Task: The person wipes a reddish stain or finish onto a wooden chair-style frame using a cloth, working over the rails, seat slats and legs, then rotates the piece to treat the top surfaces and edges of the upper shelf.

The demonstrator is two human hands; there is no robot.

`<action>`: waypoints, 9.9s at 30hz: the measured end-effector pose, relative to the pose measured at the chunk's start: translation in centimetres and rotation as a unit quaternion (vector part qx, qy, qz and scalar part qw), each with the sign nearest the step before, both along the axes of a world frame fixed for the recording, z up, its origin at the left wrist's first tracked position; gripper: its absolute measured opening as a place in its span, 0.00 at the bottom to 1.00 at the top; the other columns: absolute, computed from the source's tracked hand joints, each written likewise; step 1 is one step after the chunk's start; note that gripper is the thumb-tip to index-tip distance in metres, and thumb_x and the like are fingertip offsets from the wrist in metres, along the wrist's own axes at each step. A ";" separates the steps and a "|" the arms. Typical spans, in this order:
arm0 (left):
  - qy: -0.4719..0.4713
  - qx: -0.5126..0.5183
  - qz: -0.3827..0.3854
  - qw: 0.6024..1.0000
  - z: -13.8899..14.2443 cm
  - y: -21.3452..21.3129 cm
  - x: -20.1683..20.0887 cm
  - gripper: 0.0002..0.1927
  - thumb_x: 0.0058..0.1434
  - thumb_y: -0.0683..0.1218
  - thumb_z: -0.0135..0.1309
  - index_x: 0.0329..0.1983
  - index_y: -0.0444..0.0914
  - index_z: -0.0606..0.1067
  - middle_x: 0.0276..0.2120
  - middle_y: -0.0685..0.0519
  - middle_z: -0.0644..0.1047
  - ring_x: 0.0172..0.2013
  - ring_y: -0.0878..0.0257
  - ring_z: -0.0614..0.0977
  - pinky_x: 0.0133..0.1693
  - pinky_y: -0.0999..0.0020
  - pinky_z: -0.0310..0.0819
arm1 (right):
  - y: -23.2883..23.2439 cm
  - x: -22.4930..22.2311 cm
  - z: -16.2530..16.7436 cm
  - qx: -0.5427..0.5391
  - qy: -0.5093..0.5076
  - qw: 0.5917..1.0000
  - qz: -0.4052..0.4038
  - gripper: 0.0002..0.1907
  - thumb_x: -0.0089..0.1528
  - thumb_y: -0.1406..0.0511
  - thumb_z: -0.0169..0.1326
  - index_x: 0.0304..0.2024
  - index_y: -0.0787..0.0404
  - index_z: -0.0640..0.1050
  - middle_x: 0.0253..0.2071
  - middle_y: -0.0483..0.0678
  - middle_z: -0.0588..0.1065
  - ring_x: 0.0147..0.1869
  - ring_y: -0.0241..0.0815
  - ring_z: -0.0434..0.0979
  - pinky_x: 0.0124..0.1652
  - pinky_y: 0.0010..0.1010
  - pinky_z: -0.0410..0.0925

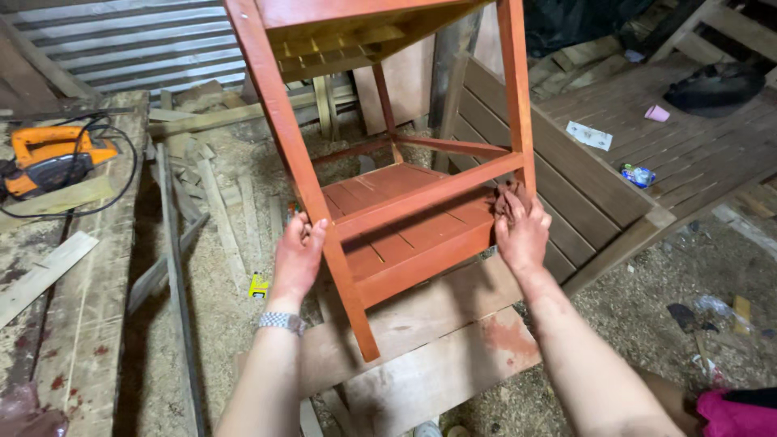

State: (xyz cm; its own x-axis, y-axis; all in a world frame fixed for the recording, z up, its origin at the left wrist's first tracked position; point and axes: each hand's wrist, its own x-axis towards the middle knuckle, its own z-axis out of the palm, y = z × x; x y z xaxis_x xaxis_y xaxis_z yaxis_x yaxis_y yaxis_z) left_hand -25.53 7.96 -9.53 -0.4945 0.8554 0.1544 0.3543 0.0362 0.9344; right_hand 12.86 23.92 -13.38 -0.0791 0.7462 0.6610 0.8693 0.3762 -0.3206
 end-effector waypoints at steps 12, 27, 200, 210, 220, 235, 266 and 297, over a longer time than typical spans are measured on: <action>0.008 0.032 -0.018 0.999 -2.7 3.0 1.8 0.31 0.62 0.60 0.59 0.57 0.33 0.73 0.35 0.45 0.81 0.35 0.60 0.82 0.38 0.64 0.77 | -20.4 -18.9 -1.6 -0.065 0.100 0.968 0.222 0.26 0.53 0.69 0.57 0.56 0.60 0.77 0.55 0.63 0.69 0.59 0.63 0.68 0.57 0.48 0.65; -0.355 0.165 -0.157 0.907 -6.1 5.6 6.4 0.17 0.61 0.43 0.52 0.53 0.35 0.75 0.44 0.52 0.83 0.44 0.64 0.83 0.46 0.68 0.78 | -10.3 -21.1 14.2 -0.083 0.342 0.846 0.401 0.41 0.66 0.62 0.53 0.76 0.62 0.50 0.76 0.61 0.55 0.79 0.53 0.58 0.73 0.40 0.56; 0.172 0.204 0.222 0.938 8.8 1.0 7.8 0.46 0.50 0.52 0.67 0.72 0.47 0.62 0.50 0.42 0.77 0.48 0.41 0.80 0.49 0.50 0.75 | -7.6 -16.2 14.0 0.153 0.039 0.949 0.274 0.40 0.53 0.71 0.57 0.69 0.61 0.63 0.71 0.62 0.59 0.75 0.66 0.56 0.70 0.55 0.52; 0.189 0.233 0.190 0.935 4.5 -5.4 12.1 0.45 0.55 0.49 0.67 0.75 0.42 0.60 0.52 0.40 0.76 0.51 0.39 0.77 0.53 0.49 0.72 | -6.4 -18.3 25.9 0.140 -0.172 0.930 0.292 0.48 0.49 0.64 0.66 0.69 0.61 0.61 0.71 0.63 0.55 0.76 0.66 0.49 0.69 0.66 0.39; 0.148 0.212 0.146 0.955 0.9 -8.6 14.0 0.48 0.53 0.48 0.69 0.75 0.40 0.59 0.47 0.42 0.77 0.48 0.42 0.79 0.54 0.51 0.73 | -9.2 -15.5 21.1 0.199 -0.132 0.939 0.246 0.27 0.60 0.72 0.59 0.62 0.54 0.71 0.63 0.52 0.65 0.73 0.56 0.62 0.74 0.64 0.43; 0.079 0.137 0.116 0.981 -7.5 -11.3 15.6 0.48 0.48 0.47 0.71 0.72 0.40 0.63 0.47 0.43 0.78 0.46 0.47 0.80 0.52 0.56 0.76 | -12.2 -12.9 17.1 0.180 -0.154 0.943 0.234 0.24 0.61 0.71 0.56 0.60 0.53 0.74 0.76 0.56 0.55 0.80 0.59 0.49 0.73 0.64 0.40; 0.081 0.019 0.001 0.997 -11.9 -14.5 19.2 0.41 0.46 0.48 0.68 0.64 0.37 0.66 0.41 0.46 0.78 0.46 0.45 0.78 0.50 0.54 0.74 | -16.8 -3.5 8.5 0.157 -0.188 0.946 0.210 0.27 0.55 0.69 0.55 0.58 0.52 0.74 0.58 0.54 0.68 0.70 0.56 0.63 0.72 0.58 0.48; -0.295 0.109 -0.078 0.946 1.9 -14.4 15.3 0.25 0.53 0.47 0.67 0.53 0.32 0.75 0.45 0.48 0.82 0.43 0.63 0.83 0.49 0.66 0.79 | -24.3 -5.1 8.8 0.075 0.100 0.972 0.197 0.35 0.62 0.76 0.54 0.71 0.55 0.65 0.76 0.59 0.58 0.81 0.59 0.57 0.78 0.46 0.55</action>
